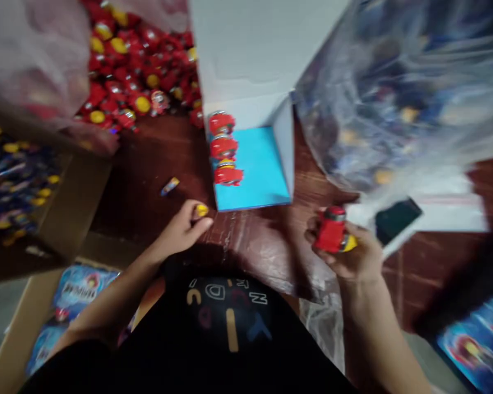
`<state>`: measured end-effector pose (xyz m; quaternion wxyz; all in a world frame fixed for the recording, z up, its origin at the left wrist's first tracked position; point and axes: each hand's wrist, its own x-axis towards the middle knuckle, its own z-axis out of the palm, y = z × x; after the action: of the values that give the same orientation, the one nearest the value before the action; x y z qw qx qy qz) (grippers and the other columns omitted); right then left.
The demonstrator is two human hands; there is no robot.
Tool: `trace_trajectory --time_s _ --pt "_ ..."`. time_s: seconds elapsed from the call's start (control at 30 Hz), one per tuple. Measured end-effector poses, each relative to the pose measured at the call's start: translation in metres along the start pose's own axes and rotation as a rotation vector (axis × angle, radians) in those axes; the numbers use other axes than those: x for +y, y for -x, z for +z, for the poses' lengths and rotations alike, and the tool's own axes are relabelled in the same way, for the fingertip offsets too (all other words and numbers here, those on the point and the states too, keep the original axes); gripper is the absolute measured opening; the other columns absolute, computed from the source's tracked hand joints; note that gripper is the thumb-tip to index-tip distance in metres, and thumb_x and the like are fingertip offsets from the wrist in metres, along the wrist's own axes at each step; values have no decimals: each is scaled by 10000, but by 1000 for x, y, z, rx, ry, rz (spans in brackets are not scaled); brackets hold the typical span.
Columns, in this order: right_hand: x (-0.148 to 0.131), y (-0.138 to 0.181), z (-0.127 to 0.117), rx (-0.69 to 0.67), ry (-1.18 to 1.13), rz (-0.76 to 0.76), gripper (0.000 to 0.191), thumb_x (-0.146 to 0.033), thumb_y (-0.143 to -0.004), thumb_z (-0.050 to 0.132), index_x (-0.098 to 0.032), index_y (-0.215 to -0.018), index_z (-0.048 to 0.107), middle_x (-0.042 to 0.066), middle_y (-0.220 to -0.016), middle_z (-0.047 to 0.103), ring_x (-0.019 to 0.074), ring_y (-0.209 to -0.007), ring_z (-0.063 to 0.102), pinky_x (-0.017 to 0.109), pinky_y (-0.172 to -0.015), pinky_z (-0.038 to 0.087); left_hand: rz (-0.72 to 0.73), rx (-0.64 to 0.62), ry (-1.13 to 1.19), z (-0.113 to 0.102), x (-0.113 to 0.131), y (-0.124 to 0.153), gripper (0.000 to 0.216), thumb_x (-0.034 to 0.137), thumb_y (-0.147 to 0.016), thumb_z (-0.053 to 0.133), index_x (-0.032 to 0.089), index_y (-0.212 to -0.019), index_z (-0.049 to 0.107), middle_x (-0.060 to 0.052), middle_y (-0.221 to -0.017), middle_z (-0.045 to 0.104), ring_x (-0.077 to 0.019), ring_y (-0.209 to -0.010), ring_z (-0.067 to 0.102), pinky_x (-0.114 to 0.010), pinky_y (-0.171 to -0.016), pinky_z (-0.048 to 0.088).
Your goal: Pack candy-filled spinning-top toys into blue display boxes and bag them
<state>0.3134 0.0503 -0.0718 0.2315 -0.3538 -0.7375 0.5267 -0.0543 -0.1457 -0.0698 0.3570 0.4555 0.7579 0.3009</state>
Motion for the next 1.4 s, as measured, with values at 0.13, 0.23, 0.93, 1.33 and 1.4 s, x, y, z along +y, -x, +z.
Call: trace_trajectory --time_s 0.13,0.23,0.93,1.33,1.4 --pt "-40 -41 82 -159 171 -331 409 -392 -991 741 -274 -1373 658 67 -1101 782 210 -873 756 351 -747 641 22 -285 253 5 17 4 317 489 -1072 550 182 -1137 596 -42 -1069 695 -162 -969 639 -315 -929 493" --pt "-66 -64 106 -248 534 -690 391 -312 -1014 699 -232 -1388 617 88 -1159 779 246 -994 748 372 -781 648 74 -338 310 0 21 7 347 497 -1037 615 169 -1143 660 -33 -1018 703 -163 -924 634 -306 -877 475" --pt "-91 -71 63 -382 776 -1189 715 -319 -960 818 -447 -1583 492 119 -1625 529 466 -1573 461 617 -949 691 36 -825 628 -28 8 5 473 587 -1106 518 143 -1065 677 31 -699 515 -93 -572 428 -242 -566 338" --pt "-112 -62 80 -233 557 -672 781 -589 -1060 605 -238 -1711 354 175 -1437 697 311 -1297 727 450 -1029 682 99 -677 608 -5 43 8 640 663 -1138 339 136 -996 674 52 -592 446 -89 -518 379 -246 -574 348" --pt "-110 -60 69 -217 503 -604 794 -550 -1064 627 -296 -1743 302 136 -1467 696 289 -1271 745 416 -1012 692 167 -663 556 -11 39 -1 677 680 -1141 327 130 -1045 710 25 -627 516 -101 -539 441 -254 -598 404"
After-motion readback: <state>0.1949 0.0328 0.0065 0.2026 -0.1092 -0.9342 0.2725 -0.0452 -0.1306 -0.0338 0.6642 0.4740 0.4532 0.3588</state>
